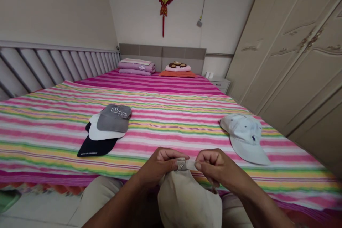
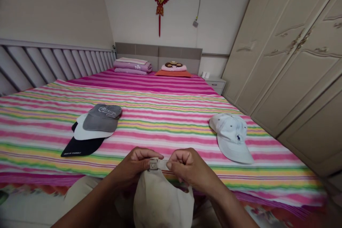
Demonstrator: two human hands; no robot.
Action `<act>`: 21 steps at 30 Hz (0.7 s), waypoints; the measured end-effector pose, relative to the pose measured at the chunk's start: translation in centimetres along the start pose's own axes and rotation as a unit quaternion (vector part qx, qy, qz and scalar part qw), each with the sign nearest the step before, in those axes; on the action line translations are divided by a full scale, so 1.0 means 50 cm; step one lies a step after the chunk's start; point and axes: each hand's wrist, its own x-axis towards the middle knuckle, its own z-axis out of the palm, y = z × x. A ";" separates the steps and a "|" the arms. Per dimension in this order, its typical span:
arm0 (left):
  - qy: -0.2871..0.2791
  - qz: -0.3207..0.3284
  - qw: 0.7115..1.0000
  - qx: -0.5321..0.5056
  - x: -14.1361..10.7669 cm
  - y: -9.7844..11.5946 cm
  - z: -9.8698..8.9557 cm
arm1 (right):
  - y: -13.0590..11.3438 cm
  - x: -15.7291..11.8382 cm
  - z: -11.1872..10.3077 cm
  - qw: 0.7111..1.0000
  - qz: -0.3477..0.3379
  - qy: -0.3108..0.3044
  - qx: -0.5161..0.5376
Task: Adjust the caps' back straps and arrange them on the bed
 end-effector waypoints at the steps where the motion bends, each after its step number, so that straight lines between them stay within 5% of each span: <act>1: 0.002 0.001 1.000 0.005 -0.001 0.001 0.002 | -0.003 -0.001 0.002 1.000 -0.009 0.009 -0.007; 21: -0.015 0.065 0.997 0.048 -0.009 0.017 0.023 | -0.010 -0.011 0.008 0.999 -0.025 0.007 -0.040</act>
